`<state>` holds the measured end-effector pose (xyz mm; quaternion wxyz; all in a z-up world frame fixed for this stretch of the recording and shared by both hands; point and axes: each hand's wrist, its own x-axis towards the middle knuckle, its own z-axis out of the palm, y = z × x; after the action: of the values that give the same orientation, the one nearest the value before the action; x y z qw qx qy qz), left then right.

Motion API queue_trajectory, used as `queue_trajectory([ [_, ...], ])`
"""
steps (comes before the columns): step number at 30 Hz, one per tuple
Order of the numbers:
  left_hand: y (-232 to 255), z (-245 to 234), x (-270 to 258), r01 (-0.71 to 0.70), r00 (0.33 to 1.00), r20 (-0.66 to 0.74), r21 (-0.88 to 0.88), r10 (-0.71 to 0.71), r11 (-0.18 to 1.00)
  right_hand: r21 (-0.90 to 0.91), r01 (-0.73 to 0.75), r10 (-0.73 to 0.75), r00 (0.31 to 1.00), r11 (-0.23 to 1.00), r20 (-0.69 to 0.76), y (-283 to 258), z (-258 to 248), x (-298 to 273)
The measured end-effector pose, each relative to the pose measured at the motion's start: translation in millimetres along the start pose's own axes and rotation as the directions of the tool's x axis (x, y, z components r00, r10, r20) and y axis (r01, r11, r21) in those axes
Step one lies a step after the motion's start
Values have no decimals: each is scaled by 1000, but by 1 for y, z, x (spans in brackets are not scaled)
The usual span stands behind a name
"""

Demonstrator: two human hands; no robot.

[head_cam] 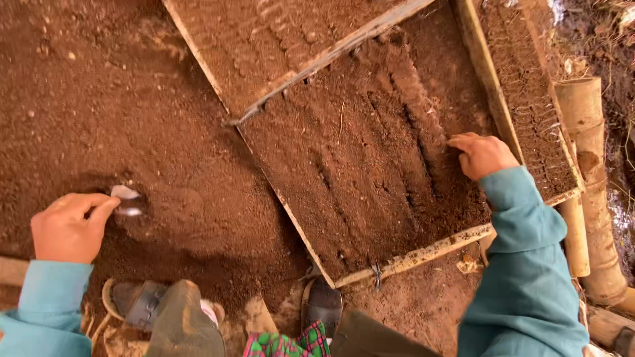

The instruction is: The person scoops soil from a large pile using a small wooden tool and fills a wooden seed tray. They then use their hands to pat and level the soil within the tray's compartments.

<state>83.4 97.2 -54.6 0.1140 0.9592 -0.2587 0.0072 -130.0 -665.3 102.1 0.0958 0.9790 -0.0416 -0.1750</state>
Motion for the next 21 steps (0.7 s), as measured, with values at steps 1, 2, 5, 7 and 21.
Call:
queue_trajectory([
  [1,0,7,-5,7,1000,2,1,-7,1000,-1,7,-7,1000,1000,1,2,0,2],
  [2,-1,12,-10,70,997,-35,-79,-73,994,-45,-9,14,995,999,99,2,-1,3],
  [5,8,-12,13,-29,980,-196,31,35,999,-117,-31,20,995,993,-97,-65,-52,5],
  [7,24,-43,11,-117,955,-238,244,176,963,-124,9,-52,935,992,-350,-136,-93,25],
  [21,75,-65,51,85,985,141,-902,103,424,993,39,-211,977,108,-15,-537,-41,273],
])
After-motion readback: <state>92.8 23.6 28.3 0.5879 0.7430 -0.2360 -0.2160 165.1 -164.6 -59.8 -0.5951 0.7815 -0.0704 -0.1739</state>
